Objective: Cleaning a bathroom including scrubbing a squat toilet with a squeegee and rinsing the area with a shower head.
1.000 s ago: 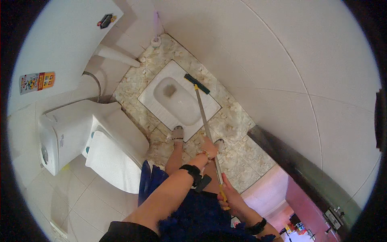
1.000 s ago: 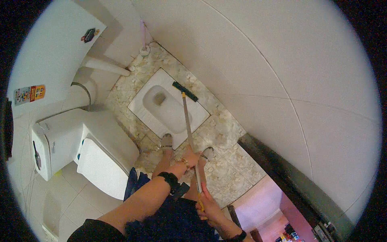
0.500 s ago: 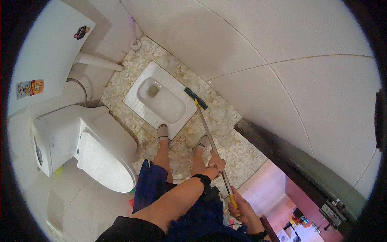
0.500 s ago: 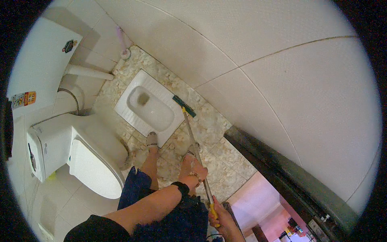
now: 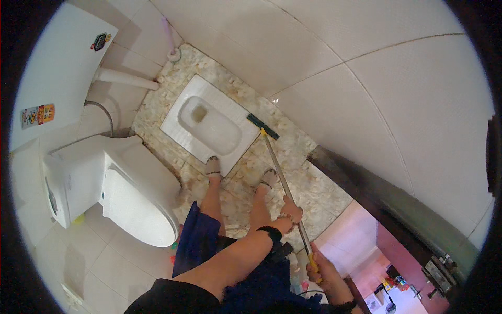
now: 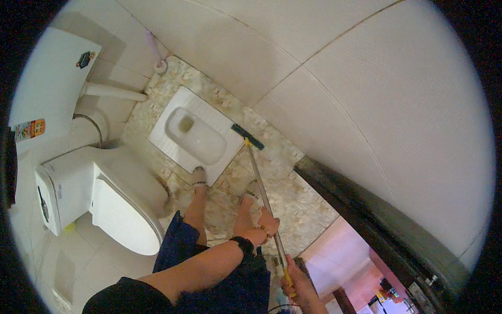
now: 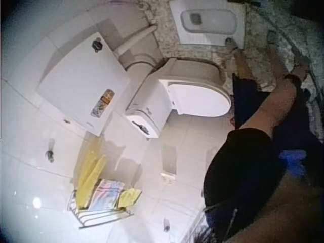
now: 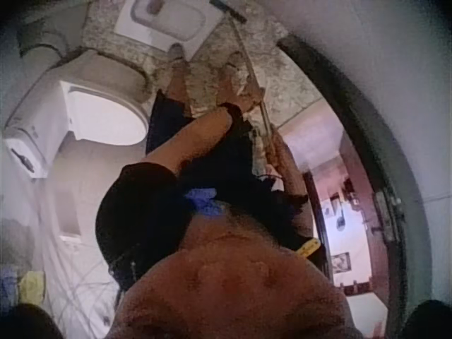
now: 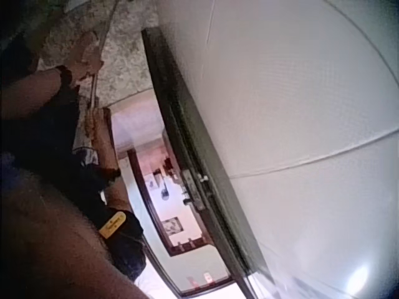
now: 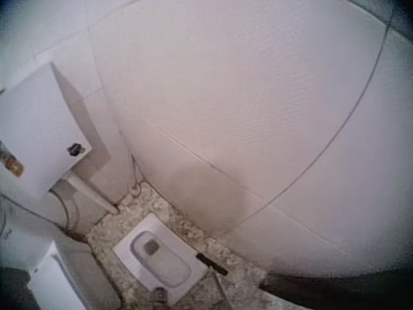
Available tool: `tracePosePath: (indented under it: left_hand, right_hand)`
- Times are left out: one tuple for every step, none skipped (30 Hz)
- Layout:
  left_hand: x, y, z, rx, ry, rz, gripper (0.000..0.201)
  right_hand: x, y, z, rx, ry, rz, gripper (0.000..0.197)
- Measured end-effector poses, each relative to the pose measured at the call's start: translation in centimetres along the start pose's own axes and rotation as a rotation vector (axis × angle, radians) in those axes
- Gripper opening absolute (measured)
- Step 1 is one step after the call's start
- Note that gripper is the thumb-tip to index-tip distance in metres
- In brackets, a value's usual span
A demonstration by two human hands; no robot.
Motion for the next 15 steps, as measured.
tracePosePath:
  left_hand:
    - [-1.2, 0.3, -0.5, 0.059, -0.034, -0.044, 0.047]
    - [-1.4, -0.6, -0.3, 0.121, -0.068, -0.089, 0.049]
    - [-0.8, -0.1, -0.5, 0.115, -0.069, -0.092, 0.049]
    - [0.4, 1.3, -1.4, 0.058, -0.032, -0.046, 0.049]
    - [1.5, 2.7, -2.5, 0.002, 0.007, 0.001, 0.049]
    - [2.7, 4.3, -3.5, -0.051, 0.046, 0.049, 0.048]
    - [2.9, 5.1, -4.1, -0.097, 0.084, 0.104, 0.048]
    - [2.9, 5.6, -4.5, -0.147, 0.123, 0.159, 0.048]
    - [2.8, 5.3, -4.1, -0.144, 0.125, 0.164, 0.048]
    - [2.4, 4.6, -4.4, -0.207, 0.151, 0.2, 0.039]
    - [1.9, 4.0, -4.9, -0.274, 0.176, 0.234, 0.031]
    - [0.3, 2.5, -5.0, -0.266, 0.185, 0.24, 0.031]
    - [-0.1, 0.1, -4.5, -0.137, -0.011, 0.016, 0.023]
    - [-0.2, -2.2, -4.2, -0.022, -0.21, -0.21, 0.017]
    - [-1.1, -3.2, -5.7, -0.033, -0.211, -0.204, 0.017]
  right_hand:
    - [0.3, 0.4, 0.1, -0.002, 0.007, 0.006, 0.053]
    - [1.2, 1.0, 1.4, 0.078, 0.015, 0.018, 0.052]
    - [2.2, 1.6, 3.1, 0.168, 0.011, 0.029, 0.052]
    - [2.8, 1.0, 5.0, 0.198, 0.001, 0.0, 0.052]
    - [2.8, 0.8, 6.6, 0.207, -0.002, 0.007, 0.052]
    - [3.0, 0.7, 8.2, 0.205, -0.046, -0.006, 0.053]
    - [3.2, 0.6, 8.8, 0.197, -0.088, -0.025, 0.053]
    - [3.0, 0.7, 8.9, 0.199, -0.089, -0.027, 0.053]
    - [2.5, 1.0, 8.5, 0.185, -0.092, -0.026, 0.055]
    - [2.1, 1.4, 8.0, 0.174, -0.096, -0.024, 0.056]
    - [2.0, 1.5, 7.2, 0.178, -0.098, -0.028, 0.056]
    - [1.8, 1.8, 5.4, 0.165, -0.115, -0.03, 0.057]
    - [1.6, 2.0, 3.7, 0.147, -0.127, -0.033, 0.058]
    - [1.7, 2.7, 3.0, 0.151, -0.122, -0.039, 0.058]
    - [2.2, 3.6, 2.6, 0.156, -0.135, -0.058, 0.058]
Point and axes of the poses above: each hand's wrist, its own y-axis towards the middle knuckle, its own z-axis out of the palm, x = y × z, the point moved 10 cm from there along y, towards the middle knuckle, and after that the axes turned 5 degrees about -y, right-handed, at the moved point
